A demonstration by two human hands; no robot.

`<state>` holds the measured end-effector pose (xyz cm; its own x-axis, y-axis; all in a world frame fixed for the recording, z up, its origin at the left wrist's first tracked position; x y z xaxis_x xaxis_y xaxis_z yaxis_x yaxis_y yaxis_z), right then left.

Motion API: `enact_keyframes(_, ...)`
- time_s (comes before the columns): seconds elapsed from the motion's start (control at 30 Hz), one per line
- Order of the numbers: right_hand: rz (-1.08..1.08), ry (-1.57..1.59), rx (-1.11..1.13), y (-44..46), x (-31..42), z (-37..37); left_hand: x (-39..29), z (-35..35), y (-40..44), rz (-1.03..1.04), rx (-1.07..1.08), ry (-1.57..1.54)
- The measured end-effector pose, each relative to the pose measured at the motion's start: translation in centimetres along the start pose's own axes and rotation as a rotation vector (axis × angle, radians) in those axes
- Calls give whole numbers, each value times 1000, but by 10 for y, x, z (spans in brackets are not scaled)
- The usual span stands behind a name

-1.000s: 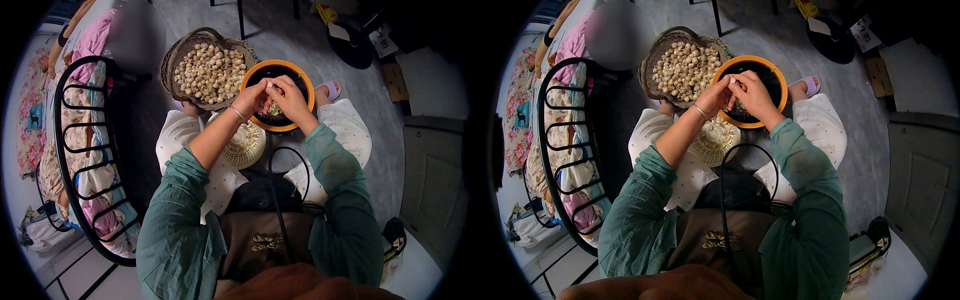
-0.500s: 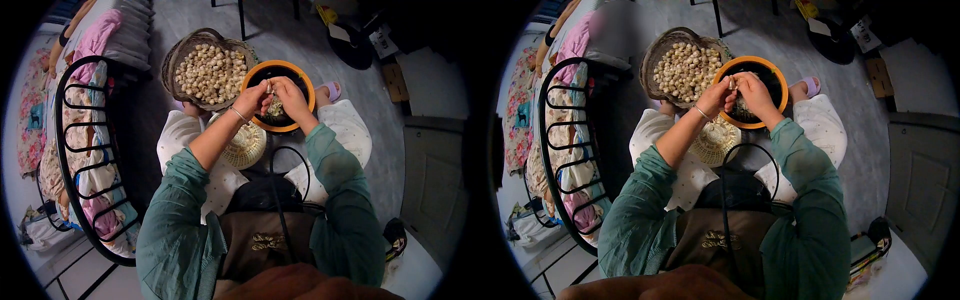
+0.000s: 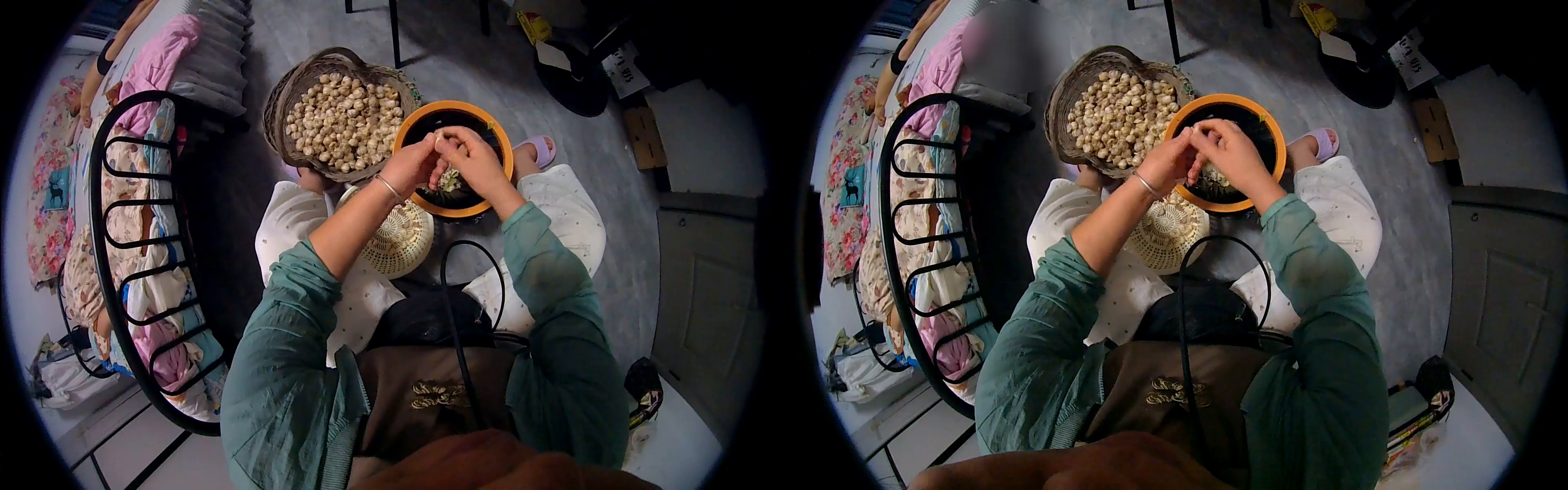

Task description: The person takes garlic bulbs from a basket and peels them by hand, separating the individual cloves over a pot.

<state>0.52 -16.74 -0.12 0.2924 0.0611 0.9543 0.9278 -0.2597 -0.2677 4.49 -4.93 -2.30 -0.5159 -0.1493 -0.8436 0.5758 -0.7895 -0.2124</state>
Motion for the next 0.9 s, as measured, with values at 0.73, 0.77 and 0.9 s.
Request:
enact_keyframes(0.73,-163,-225,38,-11,12,12,-7,-13,4,111,-83,492)
enact_keyframes(0.77,-159,-152,40,-10,11,11,-5,-12,4,110,-83,492)
enact_keyframes(0.9,-83,99,108,-3,-6,16,-5,-13,4,153,-112,377)
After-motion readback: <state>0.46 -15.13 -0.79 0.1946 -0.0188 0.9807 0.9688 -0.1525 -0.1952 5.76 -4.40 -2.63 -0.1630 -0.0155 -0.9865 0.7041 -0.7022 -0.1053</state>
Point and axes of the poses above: each hand's wrist, its own y-axis towards the middle knuckle, its own z-axis out of the palm, x = y × z, the point moved 5 cm from there along y, towards the middle knuckle, and after that the axes turned 14 degrees about z, right-handed, at the moved point
